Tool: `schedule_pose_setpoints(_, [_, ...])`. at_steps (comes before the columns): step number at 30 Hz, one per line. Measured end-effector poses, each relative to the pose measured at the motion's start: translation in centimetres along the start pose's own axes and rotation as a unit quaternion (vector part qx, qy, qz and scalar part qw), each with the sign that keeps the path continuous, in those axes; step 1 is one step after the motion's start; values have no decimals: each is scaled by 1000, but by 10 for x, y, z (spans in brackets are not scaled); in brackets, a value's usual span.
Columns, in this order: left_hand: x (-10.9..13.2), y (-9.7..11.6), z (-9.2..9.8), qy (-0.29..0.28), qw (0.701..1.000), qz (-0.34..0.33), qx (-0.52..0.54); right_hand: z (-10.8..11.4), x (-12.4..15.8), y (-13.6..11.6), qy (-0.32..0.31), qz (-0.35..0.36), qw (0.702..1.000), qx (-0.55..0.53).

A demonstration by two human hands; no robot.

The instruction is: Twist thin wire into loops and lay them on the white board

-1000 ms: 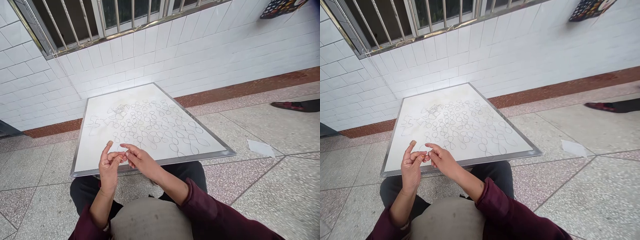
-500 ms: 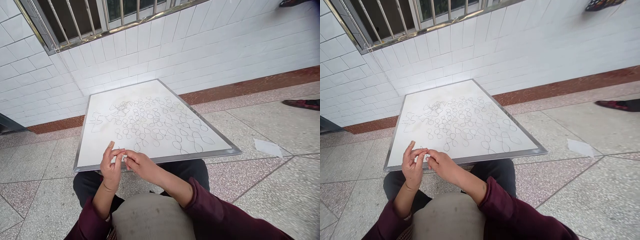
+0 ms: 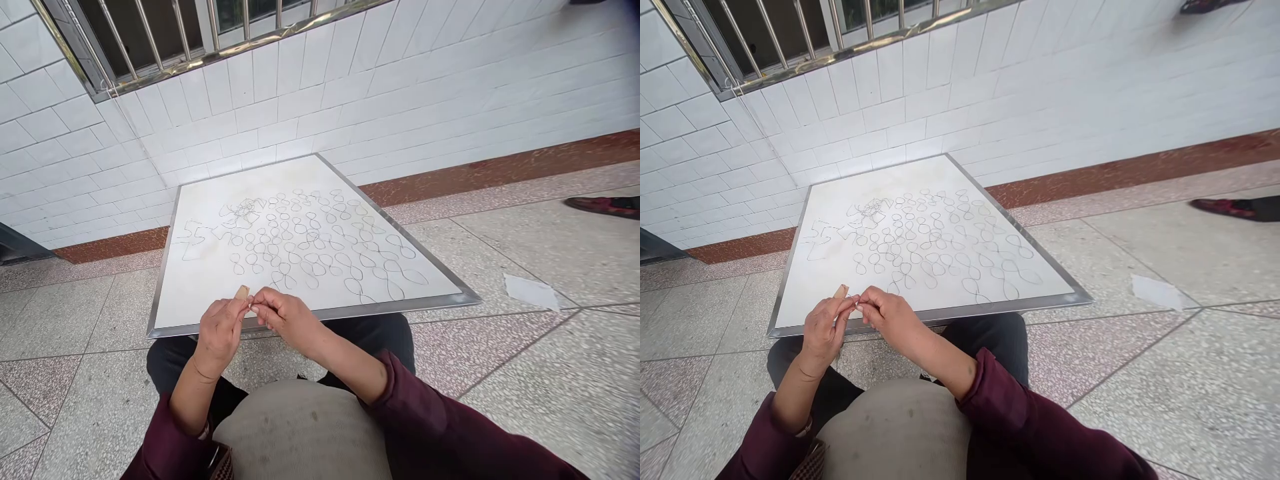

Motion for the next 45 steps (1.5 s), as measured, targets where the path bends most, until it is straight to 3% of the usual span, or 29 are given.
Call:
schedule_pose_setpoints(9, [4, 13, -7, -41, 989, -114, -88, 2, 1, 2, 30, 23, 999, -1])
schedule_pose_setpoints(16, [10, 29, -18, -73, 939, -271, -198, 0, 5, 1, 10, 27, 999, -22])
schedule_pose_setpoints(23, [13, 32, -22, -107, 910, -312, -253, 2, 2, 5, -3, 45, 999, 3])
schedule_pose_setpoints(30, [20, 41, -29, -116, 845, -402, -334, 3, 0, 7, 9, 54, 995, 88])
schedule_pose_setpoints(34, [24, 43, -30, -125, 819, -434, -354, 3, 1, 12, -8, 40, 997, 70])
schedule_pose_setpoints(39, [28, 51, -28, -124, 801, -485, -329, 0, 2, 15, -67, 12, 998, -12])
schedule_pose_setpoints(45, [29, 59, -27, -123, 801, -494, -315, 2, 3, 10, -3, 76, 997, 24])
Point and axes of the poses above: each hand's wrist, its own x-axis away from the middle knuckle, its own z-axis out of the back of the hand, y = z × x, the point moved 6 cm from there along -x, towards the middle knuckle, and after that the axes turned 13 degrees about y, right-handed, at the moved point
